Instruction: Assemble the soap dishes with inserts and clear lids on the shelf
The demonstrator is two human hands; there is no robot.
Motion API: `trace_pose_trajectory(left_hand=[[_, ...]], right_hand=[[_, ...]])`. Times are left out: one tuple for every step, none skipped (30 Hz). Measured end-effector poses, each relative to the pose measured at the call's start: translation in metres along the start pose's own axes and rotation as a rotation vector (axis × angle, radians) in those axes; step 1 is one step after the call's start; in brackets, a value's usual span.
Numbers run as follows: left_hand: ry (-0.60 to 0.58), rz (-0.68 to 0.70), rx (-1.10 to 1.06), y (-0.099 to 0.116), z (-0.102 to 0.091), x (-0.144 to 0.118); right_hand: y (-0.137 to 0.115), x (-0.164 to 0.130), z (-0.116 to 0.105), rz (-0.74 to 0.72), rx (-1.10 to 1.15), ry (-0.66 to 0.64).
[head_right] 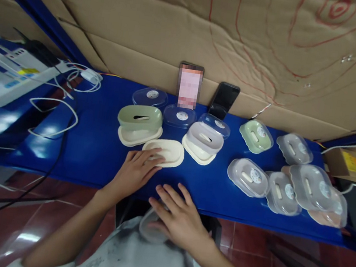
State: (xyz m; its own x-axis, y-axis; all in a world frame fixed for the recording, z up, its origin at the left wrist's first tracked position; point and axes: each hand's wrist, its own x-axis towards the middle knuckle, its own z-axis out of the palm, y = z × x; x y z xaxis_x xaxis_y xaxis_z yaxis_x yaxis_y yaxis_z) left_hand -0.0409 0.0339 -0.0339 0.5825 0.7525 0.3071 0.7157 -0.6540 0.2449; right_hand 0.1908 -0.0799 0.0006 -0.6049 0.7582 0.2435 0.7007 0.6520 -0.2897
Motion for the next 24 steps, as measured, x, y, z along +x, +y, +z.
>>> trace_pose_trajectory(left_hand=[[0.001, -0.016, -0.007, 0.001, 0.000, 0.000], [0.000, -0.030, -0.012, 0.002, -0.001, 0.000], [-0.005, -0.040, -0.016, 0.002, -0.001, -0.001], [-0.004, -0.045, -0.020, 0.003, -0.002, -0.001], [-0.003, -0.048, -0.023, 0.003, -0.002, -0.002], [-0.001, -0.052, -0.025, 0.003, -0.003, -0.003], [0.001, -0.055, -0.027, 0.003, -0.003, -0.004], [0.005, -0.057, -0.029, 0.003, -0.004, -0.006], [0.010, -0.059, -0.031, 0.002, -0.004, -0.008], [0.014, -0.061, -0.032, 0.002, -0.004, -0.011], [0.019, -0.065, -0.029, 0.002, -0.005, -0.014], [0.028, -0.069, -0.024, 0.002, -0.005, -0.017], [0.038, -0.077, -0.015, 0.002, -0.005, -0.021], [0.049, -0.089, -0.005, 0.002, -0.006, -0.025], [0.058, -0.102, 0.004, 0.002, -0.007, -0.029], [0.064, -0.115, 0.008, 0.002, -0.008, -0.033], [0.065, -0.126, 0.006, 0.002, -0.009, -0.037], [0.064, -0.134, 0.001, 0.001, -0.011, -0.042], [0.066, -0.142, -0.006, 0.000, -0.013, -0.046], [0.072, -0.151, -0.010, -0.001, -0.015, -0.051], [0.081, -0.164, -0.011, -0.004, -0.017, -0.056], [0.090, -0.178, -0.013, -0.006, -0.020, -0.060], [0.095, -0.189, -0.019, -0.009, -0.022, -0.065], [0.098, -0.193, -0.029, -0.012, -0.025, -0.069]], right_hand=[[-0.003, -0.003, 0.009, 0.026, 0.010, 0.003], [-0.004, -0.004, 0.015, 0.066, 0.016, 0.016], [-0.002, -0.004, 0.018, 0.116, 0.025, 0.029], [0.002, -0.003, 0.020, 0.172, 0.041, 0.036], [0.007, -0.001, 0.019, 0.232, 0.061, 0.045], [0.012, 0.000, 0.018, 0.295, 0.081, 0.065], [0.017, 0.002, 0.017, 0.362, 0.098, 0.096], [0.022, 0.004, 0.016, 0.426, 0.113, 0.139], [0.026, 0.006, 0.016, 0.488, 0.123, 0.196], [0.030, 0.008, 0.017, 0.541, 0.133, 0.263], [0.033, 0.010, 0.017, 0.583, 0.142, 0.337], [0.035, 0.011, 0.017, 0.617, 0.154, 0.412], [0.036, 0.012, 0.017, 0.644, 0.165, 0.481], [0.036, 0.012, 0.016, 0.657, 0.176, 0.538], [0.035, 0.012, 0.013, 0.651, 0.185, 0.570], [0.034, 0.011, 0.010, 0.621, 0.191, 0.560], [0.033, 0.009, 0.007, 0.566, 0.191, 0.504], [0.032, 0.006, 0.003, 0.495, 0.185, 0.410], [0.031, 0.002, -0.001, 0.417, 0.171, 0.299], [0.031, -0.002, -0.004, 0.351, 0.148, 0.194], [0.032, -0.006, -0.007, 0.310, 0.116, 0.111], [0.033, -0.011, -0.008, 0.297, 0.078, 0.063], [0.036, -0.015, -0.009, 0.307, 0.038, 0.046], [0.038, -0.018, -0.010, 0.332, -0.002, 0.045]])
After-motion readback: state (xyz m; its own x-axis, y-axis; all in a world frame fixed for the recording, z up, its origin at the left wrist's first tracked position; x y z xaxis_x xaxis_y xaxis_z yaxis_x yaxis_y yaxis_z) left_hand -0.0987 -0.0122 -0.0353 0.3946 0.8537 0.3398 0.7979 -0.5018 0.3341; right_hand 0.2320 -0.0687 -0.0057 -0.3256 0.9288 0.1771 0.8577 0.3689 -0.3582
